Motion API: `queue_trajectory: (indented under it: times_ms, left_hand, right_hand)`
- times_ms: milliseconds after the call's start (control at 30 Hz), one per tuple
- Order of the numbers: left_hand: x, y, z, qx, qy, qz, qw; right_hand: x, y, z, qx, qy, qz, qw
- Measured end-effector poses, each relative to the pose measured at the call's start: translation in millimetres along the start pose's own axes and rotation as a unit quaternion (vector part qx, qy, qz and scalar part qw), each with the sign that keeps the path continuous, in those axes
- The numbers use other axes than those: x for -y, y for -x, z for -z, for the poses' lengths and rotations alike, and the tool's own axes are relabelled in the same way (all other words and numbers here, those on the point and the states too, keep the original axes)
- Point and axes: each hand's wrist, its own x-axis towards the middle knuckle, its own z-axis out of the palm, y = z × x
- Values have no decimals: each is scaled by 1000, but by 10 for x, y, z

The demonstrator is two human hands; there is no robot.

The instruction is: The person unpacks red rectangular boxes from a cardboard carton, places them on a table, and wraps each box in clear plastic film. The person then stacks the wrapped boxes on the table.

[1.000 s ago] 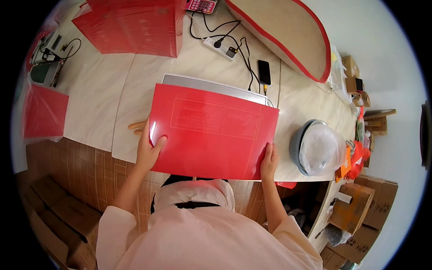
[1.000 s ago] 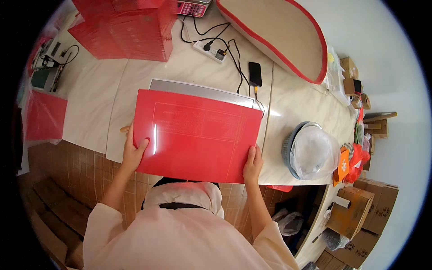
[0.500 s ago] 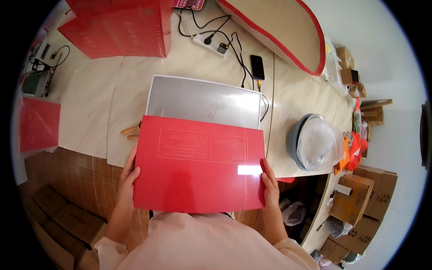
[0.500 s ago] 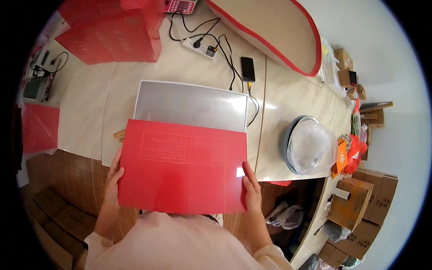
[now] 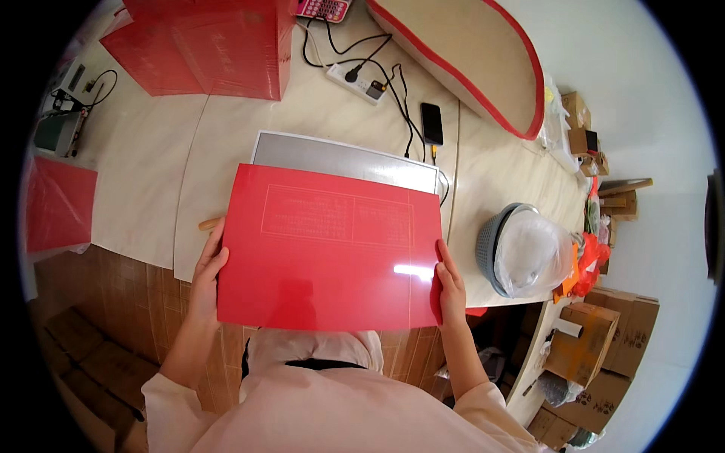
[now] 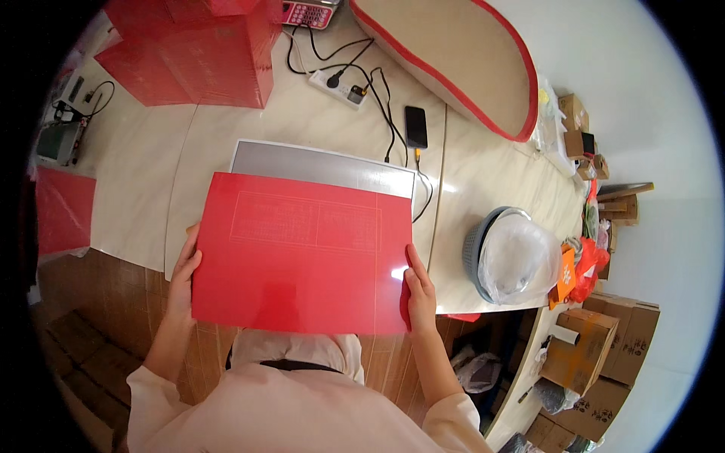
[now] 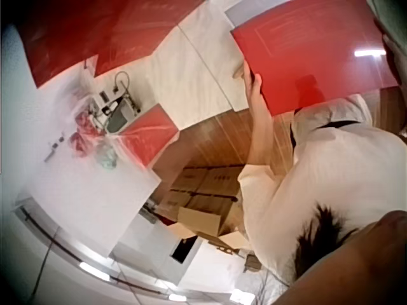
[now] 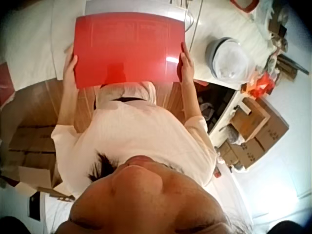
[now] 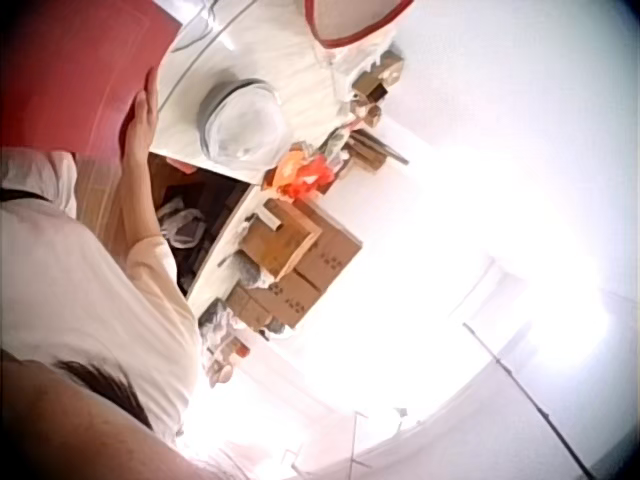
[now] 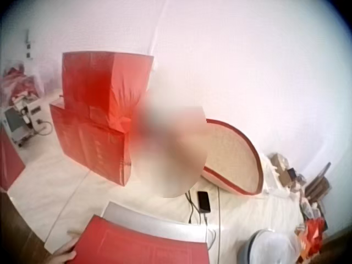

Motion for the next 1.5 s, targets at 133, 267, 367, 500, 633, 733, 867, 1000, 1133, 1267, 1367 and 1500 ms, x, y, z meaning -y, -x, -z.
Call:
queue_trajectory:
  times_ms: [133,267,367,500,633,733,867,1000,1133,1267,1367,1500]
  left_hand:
    - [348,-212,84,18,30,-37,999]
    - [471,-73,-105,10,39,-9,999]
    - [636,161,-39,4,-38,-16,999]
    - [635,487,234,2,20,-25,999]
    - [557,434,513,-23,15,-63,998]
    - [270,161,334,-29,-12,-76,997]
    - [532,-52,8,-34,-21,-125,991]
    - [999,176,-156,-53,-113,-158,980]
    - [1373,727,-55,-106,-106,-78,986]
    - [1719,1118,377,-96,-11,21,995]
    - [1549,1408,292,-28,-26,71,997]
    - [1382,1558,177,-37,-29,144,988]
  right_hand:
    - [-149,-315,54,-5,61,53,997]
    - [-264,-226,297,-10,63,60,996]
    - [-420,113,456,-3,6,36,999]
    - [-687,456,341,-15,57,46,997]
    - [-666,186,-6,23,187,126,974]
    - [-409,-270,-122,45,293,208,932]
    - [-156,-660,67,55,329,256,907]
    - [-243,-449,566,51,332,253,907]
    - [-338,-5,739,35,393,241,886]
    - [-280,156,496,36,409,218,885]
    - [-299,-33,384,13,452,314,834]
    - [-56,298,-93,113,466,448,755]
